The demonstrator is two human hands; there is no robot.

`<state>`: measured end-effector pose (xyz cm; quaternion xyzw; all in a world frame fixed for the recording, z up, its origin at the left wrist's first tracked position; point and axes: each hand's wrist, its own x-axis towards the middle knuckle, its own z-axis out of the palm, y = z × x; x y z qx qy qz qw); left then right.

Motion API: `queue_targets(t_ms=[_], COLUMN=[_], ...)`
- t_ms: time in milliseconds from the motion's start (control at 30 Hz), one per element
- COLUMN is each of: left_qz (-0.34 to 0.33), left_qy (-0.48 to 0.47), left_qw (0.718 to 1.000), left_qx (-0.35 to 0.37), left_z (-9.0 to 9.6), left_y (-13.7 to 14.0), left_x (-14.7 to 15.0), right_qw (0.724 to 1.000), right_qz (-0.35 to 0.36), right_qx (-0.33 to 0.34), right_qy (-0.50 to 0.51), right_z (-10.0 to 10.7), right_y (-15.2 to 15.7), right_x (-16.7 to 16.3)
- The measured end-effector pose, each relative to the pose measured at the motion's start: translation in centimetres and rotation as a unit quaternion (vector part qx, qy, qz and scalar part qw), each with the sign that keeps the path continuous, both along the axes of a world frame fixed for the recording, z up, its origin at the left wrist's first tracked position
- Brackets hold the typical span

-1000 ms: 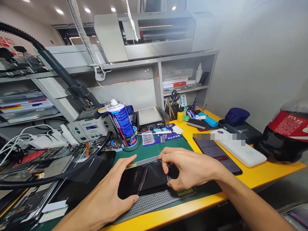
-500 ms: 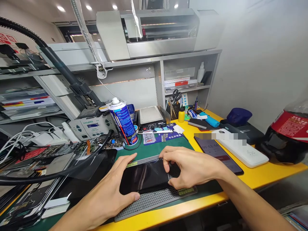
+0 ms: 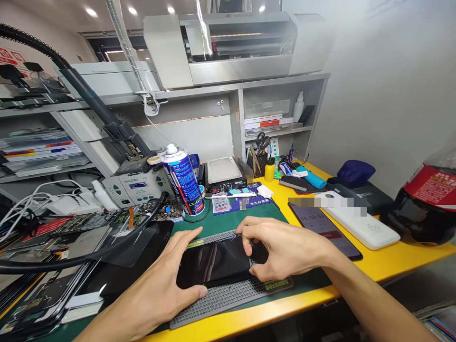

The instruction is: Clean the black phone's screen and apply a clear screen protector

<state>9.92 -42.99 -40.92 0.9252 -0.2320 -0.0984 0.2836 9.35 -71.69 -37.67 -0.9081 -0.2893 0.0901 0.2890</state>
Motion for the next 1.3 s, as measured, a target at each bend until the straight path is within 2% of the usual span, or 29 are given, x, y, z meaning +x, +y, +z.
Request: queue_targets(t_ms=[533, 1300], left_qz=[0.004, -0.001], left_qy=[0.002, -0.013], left_qw=[1.000, 1.000], left_qx=[0.019, -0.004], left_z=[0.0, -1.4], left_y=[-0.2, 0.4], left_x=[0.1, 0.4], right_qw=[1.000, 1.000], right_qz=[-0.002, 0.000], right_qx=[0.006, 0.012], right_qy=[-0.012, -0.015], right_z=[-0.3, -0.2], right_y=[-0.1, -0.1], right_x=[0.1, 0.0])
